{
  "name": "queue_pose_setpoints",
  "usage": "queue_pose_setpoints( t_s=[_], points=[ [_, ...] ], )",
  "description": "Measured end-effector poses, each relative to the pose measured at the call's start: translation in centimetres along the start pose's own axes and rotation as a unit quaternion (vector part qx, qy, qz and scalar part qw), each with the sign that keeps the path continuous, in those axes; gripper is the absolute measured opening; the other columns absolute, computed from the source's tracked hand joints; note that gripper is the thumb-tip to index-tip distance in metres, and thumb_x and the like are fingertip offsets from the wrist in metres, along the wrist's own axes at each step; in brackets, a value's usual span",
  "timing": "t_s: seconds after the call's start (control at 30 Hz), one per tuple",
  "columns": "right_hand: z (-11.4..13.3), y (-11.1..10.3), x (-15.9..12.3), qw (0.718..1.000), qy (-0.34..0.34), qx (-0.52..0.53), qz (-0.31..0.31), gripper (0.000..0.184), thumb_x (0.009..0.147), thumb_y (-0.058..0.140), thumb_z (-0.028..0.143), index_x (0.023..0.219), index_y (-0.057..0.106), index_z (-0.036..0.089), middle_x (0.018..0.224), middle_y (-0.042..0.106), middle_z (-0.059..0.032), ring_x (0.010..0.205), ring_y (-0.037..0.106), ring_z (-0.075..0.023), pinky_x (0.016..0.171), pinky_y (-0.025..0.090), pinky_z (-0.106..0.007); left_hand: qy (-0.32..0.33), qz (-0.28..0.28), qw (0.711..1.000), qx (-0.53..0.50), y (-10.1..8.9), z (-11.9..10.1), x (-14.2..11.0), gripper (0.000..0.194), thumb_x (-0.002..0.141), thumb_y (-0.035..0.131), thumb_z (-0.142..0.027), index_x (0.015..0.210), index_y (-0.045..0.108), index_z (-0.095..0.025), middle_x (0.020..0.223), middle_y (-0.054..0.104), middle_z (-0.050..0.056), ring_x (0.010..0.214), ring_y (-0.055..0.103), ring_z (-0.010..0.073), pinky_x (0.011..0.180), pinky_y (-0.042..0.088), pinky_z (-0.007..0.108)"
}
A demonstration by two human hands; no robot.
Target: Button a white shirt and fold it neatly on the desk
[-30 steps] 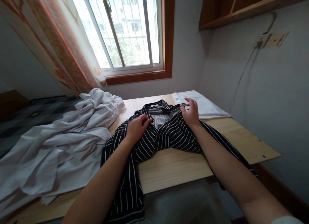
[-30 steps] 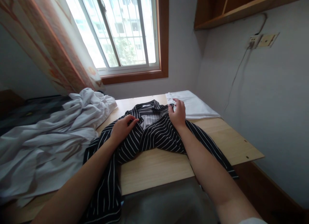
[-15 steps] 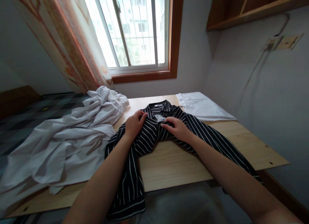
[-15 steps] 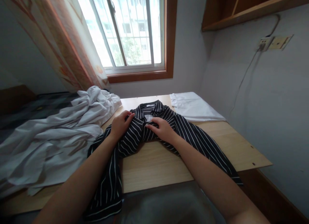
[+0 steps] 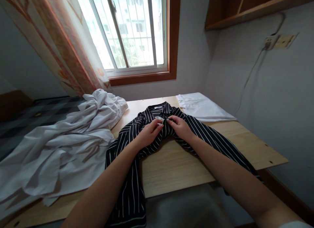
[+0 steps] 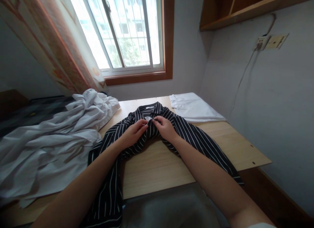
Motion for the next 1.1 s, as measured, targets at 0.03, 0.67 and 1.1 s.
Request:
queue_pose_setpoints(
  t_s=[0.03,0.67,1.1],
  points=[
    [0.0,-0.1,0.0,1.0,0.001,-0.002,-0.005,0.028,0.086,0.053,0.046,0.086,0.066,0.021,0.086,0.07,-0.0023,0.084,0.063,-0.0206,0.08,0.048,-0.033,-0.003,0.002,1.0,-0.009,0.0,0.4,0.1,0.028,0.094,0.045,-0.038,0.111,0.058,-0.021,0.084,0.067,0.001,0.076,0.061,0.0155,0.073,0.05,0.029],
    [-1.3,1.0,-0.1,0.985,0.119,0.126,-0.025,0.038,0.075,0.062,0.058,0.08,0.066,0.021,0.076,0.066,-0.0009,0.075,0.059,-0.0188,0.07,0.045,-0.03,0.017,-0.053,0.996,-0.072,0.4,2.8,0.9,0.03,0.086,0.058,-0.039,0.104,0.073,-0.02,0.097,0.076,0.004,0.086,0.069,0.0186,0.082,0.056,0.033],
    [0.2,0.9,-0.8,0.999,0.017,0.02,0.04,0.026,0.08,0.065,0.04,0.099,0.065,0.021,0.096,0.07,-0.0028,0.091,0.064,-0.0199,0.086,0.049,-0.035,-0.015,-0.124,0.988,-0.087,0.8,2.9,0.9,0.023,0.081,0.065,-0.04,0.089,0.072,-0.018,0.084,0.074,0.003,0.075,0.066,0.0166,0.07,0.053,0.028]
  ],
)
Point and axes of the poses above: each hand's wrist, its own x-axis towards the middle knuckle, its own y-axis out of the palm, z = x × y, the point moved 1 cm from there along x, towards the middle knuckle
